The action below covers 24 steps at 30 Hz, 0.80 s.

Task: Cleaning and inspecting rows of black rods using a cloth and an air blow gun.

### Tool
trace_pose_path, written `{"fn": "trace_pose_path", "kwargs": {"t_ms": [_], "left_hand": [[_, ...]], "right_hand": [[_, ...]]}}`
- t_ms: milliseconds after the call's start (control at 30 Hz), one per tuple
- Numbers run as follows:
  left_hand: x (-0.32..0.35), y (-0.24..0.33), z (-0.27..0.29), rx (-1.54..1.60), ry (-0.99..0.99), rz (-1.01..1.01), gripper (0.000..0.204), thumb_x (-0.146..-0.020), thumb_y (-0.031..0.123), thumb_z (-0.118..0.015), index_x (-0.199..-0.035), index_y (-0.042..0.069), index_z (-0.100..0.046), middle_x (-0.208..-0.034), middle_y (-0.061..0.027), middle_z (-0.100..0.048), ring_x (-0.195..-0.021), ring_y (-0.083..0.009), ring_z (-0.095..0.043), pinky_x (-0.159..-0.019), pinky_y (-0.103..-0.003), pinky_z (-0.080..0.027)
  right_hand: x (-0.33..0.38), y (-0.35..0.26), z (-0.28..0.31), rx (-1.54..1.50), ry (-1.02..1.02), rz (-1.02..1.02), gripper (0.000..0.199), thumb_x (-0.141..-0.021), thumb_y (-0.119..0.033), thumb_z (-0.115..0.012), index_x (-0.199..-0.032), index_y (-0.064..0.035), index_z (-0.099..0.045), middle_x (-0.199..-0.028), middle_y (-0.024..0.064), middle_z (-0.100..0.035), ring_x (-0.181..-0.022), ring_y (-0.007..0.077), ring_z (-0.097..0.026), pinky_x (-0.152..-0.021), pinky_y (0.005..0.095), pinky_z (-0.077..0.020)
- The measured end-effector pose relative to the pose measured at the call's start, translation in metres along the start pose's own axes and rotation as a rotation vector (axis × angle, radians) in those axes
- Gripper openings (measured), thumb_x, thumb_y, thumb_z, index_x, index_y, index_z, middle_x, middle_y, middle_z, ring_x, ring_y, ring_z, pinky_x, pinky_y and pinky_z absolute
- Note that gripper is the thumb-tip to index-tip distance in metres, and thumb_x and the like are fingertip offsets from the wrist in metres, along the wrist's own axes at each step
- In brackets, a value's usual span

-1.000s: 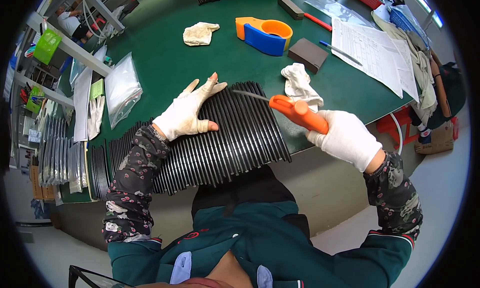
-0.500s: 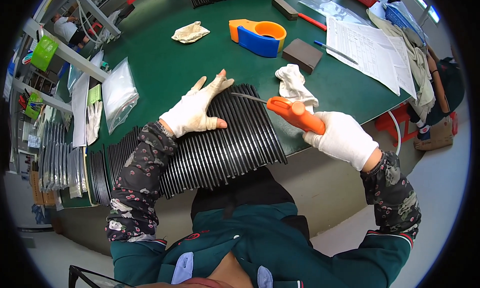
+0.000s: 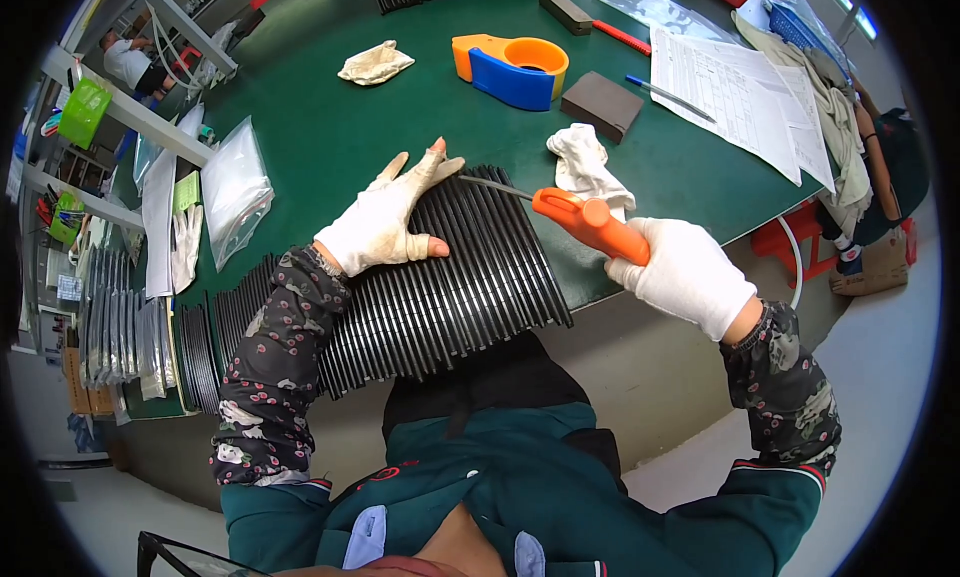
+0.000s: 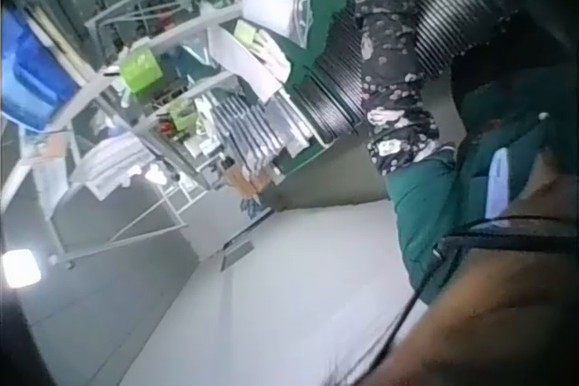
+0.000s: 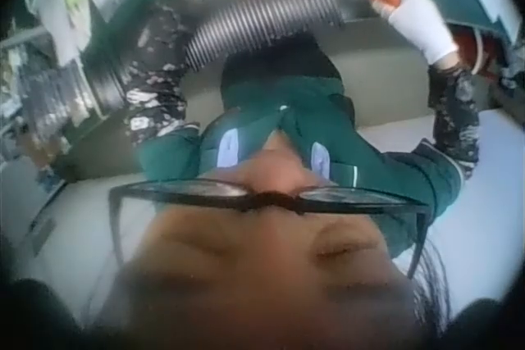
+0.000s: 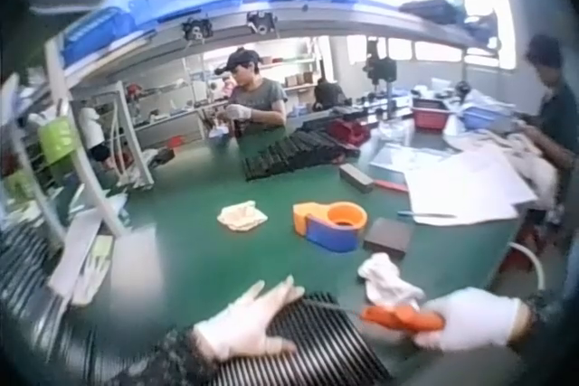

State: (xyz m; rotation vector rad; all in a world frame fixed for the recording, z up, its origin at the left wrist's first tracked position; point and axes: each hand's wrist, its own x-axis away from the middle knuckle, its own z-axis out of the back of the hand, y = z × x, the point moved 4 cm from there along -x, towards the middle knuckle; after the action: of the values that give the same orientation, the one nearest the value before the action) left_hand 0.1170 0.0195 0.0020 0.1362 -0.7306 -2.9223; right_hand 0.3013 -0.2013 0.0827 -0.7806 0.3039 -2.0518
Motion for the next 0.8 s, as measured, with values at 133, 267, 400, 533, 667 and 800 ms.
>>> {"fn": "trace_pose_path", "kwargs": {"t_ms": [133,267,400,533,667,800], "left_hand": [[-0.001,0.004,0.001,-0.013,0.01,-0.014,0.121,-0.07,0.072,-0.06,-0.151,0.01,0.006,-0.148,-0.0118,-0.038,-0.141,-0.03,-0.026,-0.117,-0.049,-0.009],[-0.002,0.008,0.003,0.013,-0.018,-0.022,0.109,-0.076,0.067,-0.058,-0.151,0.009,-0.004,-0.15,-0.0116,-0.034,-0.142,-0.0304,-0.024,-0.117,-0.049,-0.01],[-0.017,0.025,0.007,-0.137,0.0,-0.086,0.072,-0.092,0.049,-0.05,-0.146,0.007,-0.028,-0.153,-0.0123,-0.026,-0.144,-0.0318,-0.019,-0.116,-0.05,-0.016],[-0.034,0.037,-0.009,-0.282,-0.063,-0.143,0.054,-0.096,0.038,-0.046,-0.142,0.011,-0.038,-0.151,-0.0102,-0.031,-0.143,-0.0302,-0.022,-0.114,-0.053,-0.019],[-0.052,0.04,-0.019,-0.312,0.006,-0.14,0.045,-0.098,0.03,-0.041,-0.139,0.014,-0.042,-0.15,-0.0088,-0.034,-0.141,-0.0291,-0.026,-0.113,-0.053,-0.02],[-0.06,0.046,-0.023,-0.302,0.013,-0.15,0.044,-0.097,0.03,-0.042,-0.138,0.014,-0.044,-0.149,-0.0084,-0.036,-0.141,-0.028,-0.027,-0.114,-0.052,-0.02]], "right_hand": [[0.011,0.0,-0.004,0.072,-0.106,0.018,0.031,-0.08,-0.027,-0.066,-0.101,-0.0041,-0.064,-0.077,0.018,-0.066,-0.074,0.0335,-0.065,-0.07,0.0381,-0.0494],[0.02,0.015,0.004,-0.047,-0.135,-0.036,0.028,-0.081,-0.025,-0.067,-0.098,-0.0033,-0.064,-0.073,0.0133,-0.064,-0.068,0.0271,-0.063,-0.068,0.0345,-0.0485],[0.041,0.03,0.01,-0.109,-0.119,-0.079,0.025,-0.081,-0.021,-0.068,-0.096,-0.001,-0.062,-0.074,0.0098,-0.063,-0.067,0.0206,-0.059,-0.067,0.0321,-0.0476],[0.05,0.039,0.015,-0.157,-0.098,-0.199,0.025,-0.081,-0.019,-0.068,-0.097,0.0001,-0.063,-0.074,0.0076,-0.062,-0.066,0.0168,-0.057,-0.067,0.0296,-0.0475],[0.053,0.051,0.013,-0.165,-0.042,-0.242,0.026,-0.081,-0.018,-0.069,-0.098,0.0007,-0.063,-0.073,0.0078,-0.062,-0.066,0.0169,-0.058,-0.067,0.0297,-0.0478],[0.055,0.059,0.006,-0.055,-0.077,-0.1,0.024,-0.081,-0.015,-0.068,-0.099,0.0,-0.063,-0.074,0.0082,-0.064,-0.066,0.0166,-0.06,-0.066,0.0299,-0.0483]]}}
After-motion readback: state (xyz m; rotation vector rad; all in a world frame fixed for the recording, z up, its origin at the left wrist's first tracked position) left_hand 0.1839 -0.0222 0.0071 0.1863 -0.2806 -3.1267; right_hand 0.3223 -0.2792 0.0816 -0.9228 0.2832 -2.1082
